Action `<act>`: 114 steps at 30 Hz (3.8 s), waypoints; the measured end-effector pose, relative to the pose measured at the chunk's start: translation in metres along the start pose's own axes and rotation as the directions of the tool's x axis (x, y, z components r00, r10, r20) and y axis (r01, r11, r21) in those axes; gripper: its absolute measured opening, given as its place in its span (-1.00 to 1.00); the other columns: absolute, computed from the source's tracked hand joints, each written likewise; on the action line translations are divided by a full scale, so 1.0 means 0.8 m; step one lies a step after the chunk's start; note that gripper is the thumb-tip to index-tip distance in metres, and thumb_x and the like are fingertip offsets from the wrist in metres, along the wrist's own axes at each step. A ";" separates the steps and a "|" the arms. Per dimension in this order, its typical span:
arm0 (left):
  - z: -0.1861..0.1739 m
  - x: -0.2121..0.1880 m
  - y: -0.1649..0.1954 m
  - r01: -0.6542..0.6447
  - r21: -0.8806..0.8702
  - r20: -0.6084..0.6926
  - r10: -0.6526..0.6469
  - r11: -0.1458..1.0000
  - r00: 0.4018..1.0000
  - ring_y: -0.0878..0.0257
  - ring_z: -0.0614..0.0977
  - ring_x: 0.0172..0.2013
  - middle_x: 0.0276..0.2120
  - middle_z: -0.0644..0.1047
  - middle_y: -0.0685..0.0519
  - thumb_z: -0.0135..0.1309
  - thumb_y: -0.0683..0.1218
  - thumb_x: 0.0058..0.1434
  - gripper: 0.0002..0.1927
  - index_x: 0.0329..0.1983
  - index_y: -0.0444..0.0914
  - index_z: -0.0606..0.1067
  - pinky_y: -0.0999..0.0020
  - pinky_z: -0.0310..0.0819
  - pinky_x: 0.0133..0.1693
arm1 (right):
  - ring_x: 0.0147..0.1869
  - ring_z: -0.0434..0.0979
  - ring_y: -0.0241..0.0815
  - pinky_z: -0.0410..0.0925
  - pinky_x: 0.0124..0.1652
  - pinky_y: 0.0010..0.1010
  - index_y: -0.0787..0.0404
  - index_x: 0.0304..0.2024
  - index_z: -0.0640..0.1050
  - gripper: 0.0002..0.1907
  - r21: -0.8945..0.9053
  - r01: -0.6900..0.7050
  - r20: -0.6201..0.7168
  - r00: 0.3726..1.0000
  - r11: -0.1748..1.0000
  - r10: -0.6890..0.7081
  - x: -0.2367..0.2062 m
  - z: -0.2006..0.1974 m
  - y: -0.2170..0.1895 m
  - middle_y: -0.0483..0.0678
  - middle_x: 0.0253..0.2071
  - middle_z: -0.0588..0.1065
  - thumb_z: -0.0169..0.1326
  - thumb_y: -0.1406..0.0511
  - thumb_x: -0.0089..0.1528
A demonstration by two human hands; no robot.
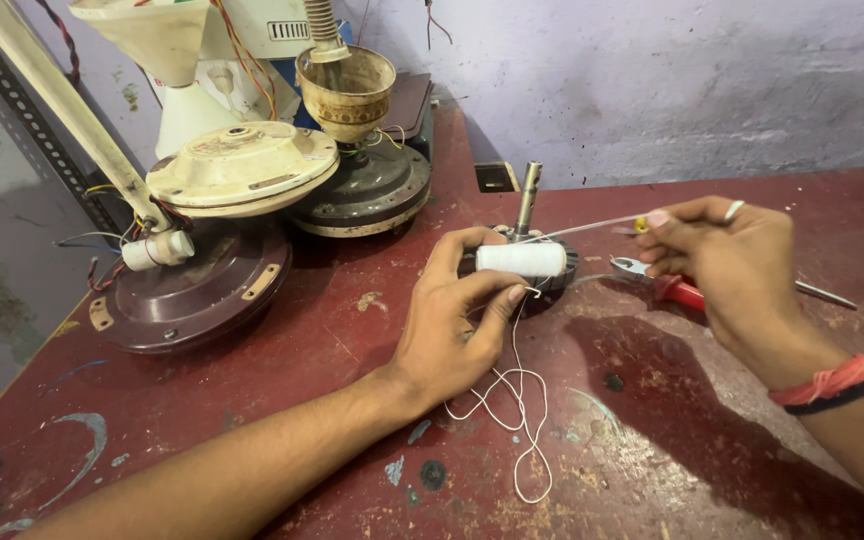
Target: The person ties white thread around copper windings on a motor stator, secures the knot, and trims excess thread with pliers. They repeat the process on another winding, pulling thread from a spool and cutting it as needed.
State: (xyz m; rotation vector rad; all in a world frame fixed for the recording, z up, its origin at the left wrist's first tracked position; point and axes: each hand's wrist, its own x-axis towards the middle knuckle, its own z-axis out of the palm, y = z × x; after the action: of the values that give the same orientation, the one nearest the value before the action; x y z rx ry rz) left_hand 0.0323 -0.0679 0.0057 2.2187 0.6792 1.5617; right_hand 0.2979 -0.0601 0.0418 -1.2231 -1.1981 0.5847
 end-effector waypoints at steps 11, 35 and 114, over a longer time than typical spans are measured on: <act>0.001 -0.004 -0.002 -0.153 0.078 0.246 0.130 0.985 0.961 -0.05 0.52 0.15 0.12 0.46 -0.17 0.18 -0.18 0.25 -0.88 -0.18 -0.29 0.63 0.15 0.41 0.19 | -0.06 0.68 -0.03 0.52 -0.05 -0.34 0.49 -0.09 0.48 -0.79 0.392 -0.147 -0.089 0.977 0.908 0.196 0.020 -0.018 -0.004 0.21 -0.14 0.55 -0.16 0.53 0.29; 0.027 -0.003 -0.032 0.373 -0.536 0.267 -0.267 0.757 0.926 0.36 0.57 -0.15 -0.17 0.61 0.03 -0.08 -0.10 0.50 -0.77 -0.11 -0.36 0.51 0.38 0.49 -0.04 | -0.36 0.64 -0.10 0.49 -0.45 -0.38 0.36 0.16 0.22 -0.41 0.028 -0.107 0.290 0.952 0.994 0.095 -0.062 0.052 -0.029 0.18 -0.35 0.60 0.16 0.52 0.14; 0.022 -0.001 0.004 0.220 -0.074 0.110 -0.211 0.973 0.971 0.27 0.68 -0.34 -0.33 0.65 -0.03 0.11 -0.13 0.31 -0.81 -0.14 -0.35 0.61 0.37 0.53 -0.31 | -0.50 0.54 -0.28 0.44 -0.56 -0.42 0.31 0.06 0.63 -0.61 -0.034 -0.169 0.490 0.856 0.985 0.163 -0.064 0.049 -0.013 0.04 -0.39 0.60 0.20 0.41 0.15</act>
State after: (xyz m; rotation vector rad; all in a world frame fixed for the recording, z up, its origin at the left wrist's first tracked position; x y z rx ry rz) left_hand 0.0492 -0.0711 0.0005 2.0684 0.7789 1.3378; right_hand 0.2431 -0.0924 0.0284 -1.2128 -1.5155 1.0798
